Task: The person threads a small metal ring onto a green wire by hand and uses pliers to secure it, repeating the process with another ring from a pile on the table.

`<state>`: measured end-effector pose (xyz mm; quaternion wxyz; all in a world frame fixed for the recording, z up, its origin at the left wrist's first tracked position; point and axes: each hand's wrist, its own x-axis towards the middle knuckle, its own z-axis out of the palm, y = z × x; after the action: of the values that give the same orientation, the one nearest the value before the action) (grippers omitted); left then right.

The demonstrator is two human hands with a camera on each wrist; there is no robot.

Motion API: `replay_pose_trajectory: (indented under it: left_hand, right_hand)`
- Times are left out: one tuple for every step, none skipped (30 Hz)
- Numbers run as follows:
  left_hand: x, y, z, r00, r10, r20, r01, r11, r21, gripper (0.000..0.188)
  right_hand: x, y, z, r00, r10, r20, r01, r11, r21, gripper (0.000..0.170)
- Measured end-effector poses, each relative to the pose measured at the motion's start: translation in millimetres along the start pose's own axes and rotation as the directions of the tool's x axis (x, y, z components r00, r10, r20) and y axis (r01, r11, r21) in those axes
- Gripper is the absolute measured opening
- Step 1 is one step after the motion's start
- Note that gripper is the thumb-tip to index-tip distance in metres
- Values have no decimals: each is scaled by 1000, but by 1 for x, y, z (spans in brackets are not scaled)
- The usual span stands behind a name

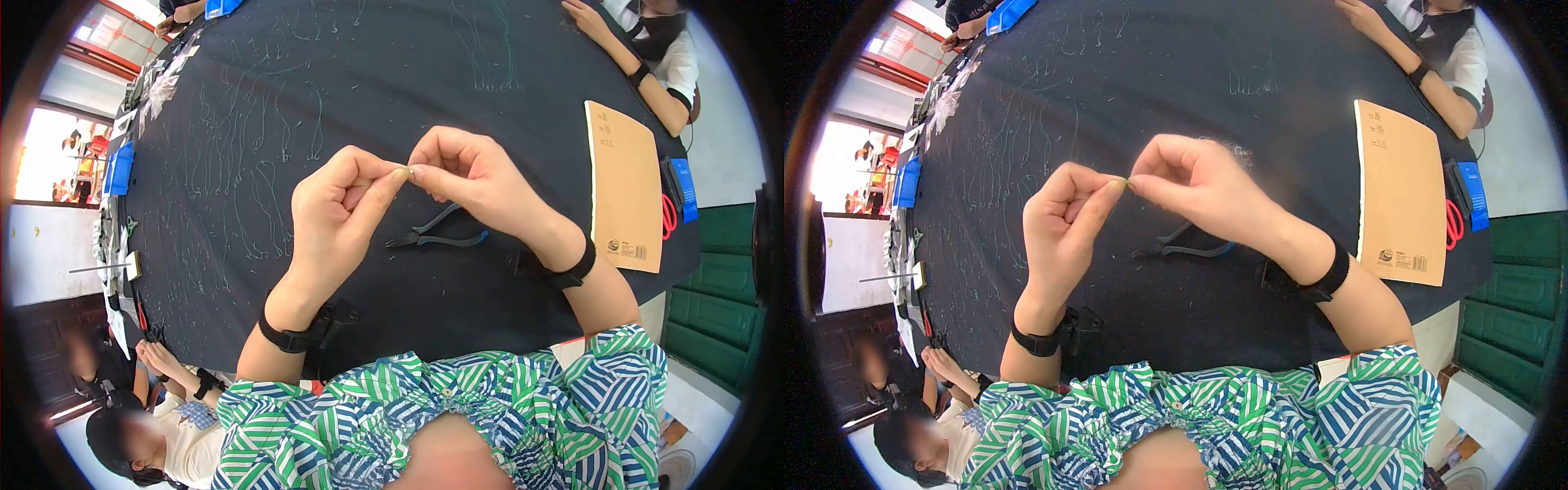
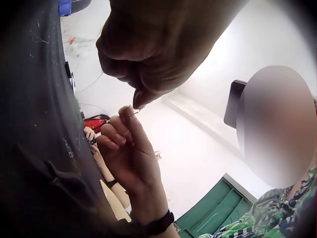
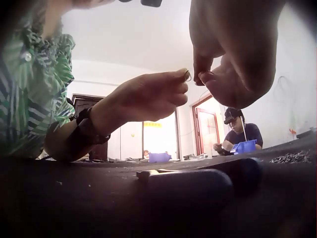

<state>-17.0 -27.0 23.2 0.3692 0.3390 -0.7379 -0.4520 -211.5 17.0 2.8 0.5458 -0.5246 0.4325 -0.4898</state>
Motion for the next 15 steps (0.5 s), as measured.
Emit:
replay_pose_trajectory:
  left_hand:
    - [1, -1, 0, 1000, 12, -8, -12, 1000, -19, 8]
    - [1, -3, 1, 1000, 25, -17, -26, 999, -37, 8]
    - [0, -4, 1, 999, 38, -26, -40, 998, -56, 7]
    - [0, -3, 1, 999, 34, -35, -35, 998, -46, 7]
    - [0, -1, 0, 999, 28, -45, -30, 999, -36, 7]
    - [0, 0, 0, 998, 23, -55, -25, 999, -26, 7]
    - [0, -1, 0, 998, 23, -63, -24, 1000, -20, 7]
    - [0, -2, 0, 997, 23, -71, -24, 1000, -14, 6]
    - [0, -3, 0, 997, 23, -79, -23, 1000, -7, 6]
    - [0, -3, 0, 996, 28, -80, -28, 1000, -1, 6]
    - [0, -3, 1, 996, 33, -81, -32, 999, 5, 6]
    - [0, -3, 1, 996, 38, -82, -37, 999, 11, 6]
    - [0, -2, 1, 996, 55, -67, -52, 998, 35, 6]
    - [0, -1, 0, 996, 71, -51, -68, 996, 59, 6]
    - [0, 0, -1, 995, 88, -35, -85, 993, 82, 6]
  right_hand:
    - [-1, 2, 1, 1000, -2, 8, 2, 1000, -4, 16]
    - [-2, 3, 3, 1000, -5, 17, 5, 1000, -10, 16]
    - [-3, 4, 7, 1000, -10, -8, 10, 1000, 12, 15]
    - [-4, 2, 9, 999, -41, -18, 41, 999, -34, 15]
    - [-6, 0, 9, 997, -73, -27, 71, 994, -79, 14]
    - [-7, -1, 10, 994, -105, -35, 100, 987, -125, 14]
    - [-8, -2, 11, 987, -160, -36, 151, 972, -180, 14]
    - [-9, -3, 13, 976, -214, -34, 200, 951, -234, 13]
    - [-9, -3, 13, 963, -267, -29, 248, 925, -287, 13]
    - [-10, -5, 13, 948, -316, -21, 289, 890, -353, 12]
    - [-10, -7, 14, 931, -364, -8, 327, 848, -417, 12]
    - [-10, -10, 14, 912, -410, 7, 363, 800, -478, 11]
    - [-10, -13, 13, 904, -428, -9, 366, 785, -501, 10]
    - [-11, -17, 13, 895, -446, -25, 368, 769, -523, 9]
    - [-11, -19, 12, 885, -465, -40, 371, 752, -545, 9]
